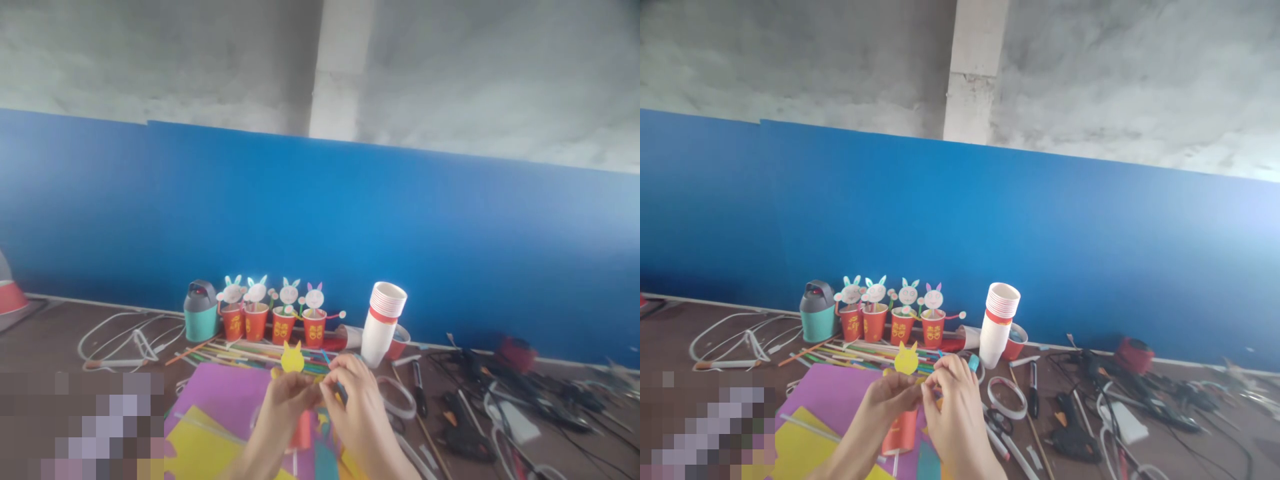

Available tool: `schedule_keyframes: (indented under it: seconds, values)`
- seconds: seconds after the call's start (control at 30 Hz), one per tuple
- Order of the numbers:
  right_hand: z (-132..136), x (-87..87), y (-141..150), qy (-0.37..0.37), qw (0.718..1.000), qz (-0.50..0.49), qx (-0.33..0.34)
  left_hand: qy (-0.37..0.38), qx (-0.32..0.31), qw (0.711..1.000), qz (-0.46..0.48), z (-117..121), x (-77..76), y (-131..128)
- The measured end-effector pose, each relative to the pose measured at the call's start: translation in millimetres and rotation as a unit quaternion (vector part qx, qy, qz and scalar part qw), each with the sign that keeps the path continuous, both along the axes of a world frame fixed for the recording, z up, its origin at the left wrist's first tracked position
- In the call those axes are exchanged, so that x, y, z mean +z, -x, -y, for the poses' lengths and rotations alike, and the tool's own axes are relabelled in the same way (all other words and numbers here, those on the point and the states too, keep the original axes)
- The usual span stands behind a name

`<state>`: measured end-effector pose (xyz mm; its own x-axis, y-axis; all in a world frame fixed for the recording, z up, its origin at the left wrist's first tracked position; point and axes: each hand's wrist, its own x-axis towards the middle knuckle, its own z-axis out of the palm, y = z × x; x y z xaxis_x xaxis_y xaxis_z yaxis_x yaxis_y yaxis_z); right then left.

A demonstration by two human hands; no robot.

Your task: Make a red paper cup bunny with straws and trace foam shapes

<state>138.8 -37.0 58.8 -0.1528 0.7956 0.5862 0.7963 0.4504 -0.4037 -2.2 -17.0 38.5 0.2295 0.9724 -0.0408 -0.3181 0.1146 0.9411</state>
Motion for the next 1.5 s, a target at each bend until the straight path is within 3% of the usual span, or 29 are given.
schedule_keyframes:
  seconds: [0.1, 0.23, 0.37, 0.43, 0.67, 0.9, 1.17, 1.3, 1.37, 1.5]
  values:
    - [3.3, 0.4, 2.0, -0.005, 0.999, 0.011, -0.035, -0.019, 0.017, 1.0, -0.003, -1.4, -1.9, 0.6]
    - [3.5, 2.6, 0.1, 0.003, 0.994, -0.064, -0.085, -0.03, 0.027, 0.999, -0.002, -0.4, 1.7, 1.2]
    - [-0.8, 6.3, -1.8, 0.123, 0.983, -0.135, 0.029, -0.033, 0.005, 0.999, -0.003, -0.9, 0.2, -0.7]
    - [-2.2, 6.4, 0.0, 0.127, 0.978, -0.155, 0.056, -0.037, -0.006, 0.999, 0.001, -1.3, -2.5, -1.7]
    - [-0.5, 5.1, 3.3, 0.083, 0.983, -0.157, 0.053, 0.013, -0.031, 0.999, 0.022, 2.8, 1.3, -0.3]
    - [0.2, 11.2, -0.1, 0.146, 0.97, -0.178, 0.073, -0.094, -0.033, 0.995, -0.009, 5.6, 7.8, 1.4]
    - [0.9, 13.6, 4.3, 0.136, 0.955, -0.244, 0.101, -0.071, -0.063, 0.995, 0.007, 3.4, 2.3, 0.4]
    - [-1.8, 8.8, 1.9, 0.186, 0.949, -0.242, 0.076, -0.072, -0.039, 0.997, -0.006, 5.5, 1.1, 0.2]
    - [-3.1, 5.7, -0.8, 0.163, 0.962, -0.212, 0.049, -0.071, -0.022, 0.997, -0.025, 5.7, 2.4, 0.8]
    - [-1.0, 5.7, -3.7, -0.013, 0.994, -0.105, 0.01, -0.067, 0.024, 0.995, -0.07, 3.8, 7.5, 2.7]
